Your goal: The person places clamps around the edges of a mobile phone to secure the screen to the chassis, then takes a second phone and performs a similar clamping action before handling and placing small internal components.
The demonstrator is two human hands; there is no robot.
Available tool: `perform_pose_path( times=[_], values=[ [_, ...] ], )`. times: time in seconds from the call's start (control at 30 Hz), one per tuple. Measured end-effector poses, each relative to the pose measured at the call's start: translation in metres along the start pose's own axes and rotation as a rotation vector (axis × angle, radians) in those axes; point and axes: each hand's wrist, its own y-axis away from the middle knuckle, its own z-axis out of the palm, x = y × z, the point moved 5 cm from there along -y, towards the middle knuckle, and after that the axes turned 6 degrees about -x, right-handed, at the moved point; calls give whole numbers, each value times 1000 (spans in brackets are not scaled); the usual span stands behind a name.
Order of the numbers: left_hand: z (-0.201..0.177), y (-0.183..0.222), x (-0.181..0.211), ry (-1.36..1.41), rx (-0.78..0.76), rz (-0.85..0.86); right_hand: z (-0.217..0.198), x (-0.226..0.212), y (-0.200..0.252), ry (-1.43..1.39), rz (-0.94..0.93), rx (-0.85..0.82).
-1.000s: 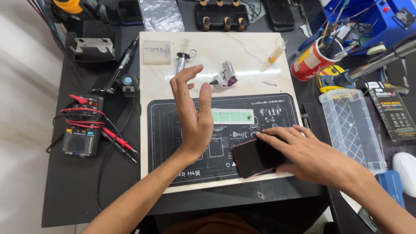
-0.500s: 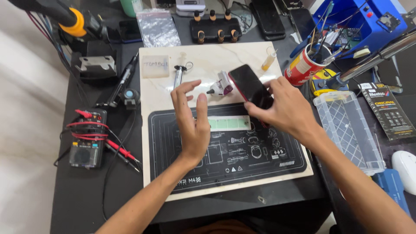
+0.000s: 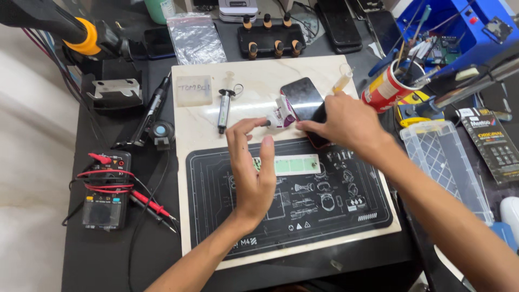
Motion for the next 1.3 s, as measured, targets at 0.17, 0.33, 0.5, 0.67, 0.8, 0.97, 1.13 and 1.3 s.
perform_pose_path(
  times=[0.17, 0.33, 0.5, 0.67, 0.8, 0.97, 1.13, 1.3],
  values=[
    [1, 0, -4, 83, -12, -49, -41, 29, -62, -49, -52, 49],
    [2, 1, -7, 57, -36, -64, -44, 82, -166, -31, 133, 107],
    [1, -4, -7, 46, -47, -87, -3, 118, -243, -13, 341, -28],
    [2, -1, -11, 9, -85, -96, 20, 139, -268, -20, 425, -104],
    [3, 0, -12, -6, -99, -100, 12, 147, -268, -155, 402, -220],
    [4, -1, -12, -28, -95, -109, -21, 150, -244, -1086, 368, -283],
    [4, -1, -11, -43, -97, -112, -45, 139, -215, -1582, 183, -468],
    [5, -1, -11, -31, -96, -110, -56, 121, -205, -1552, -2, -560]
  ],
)
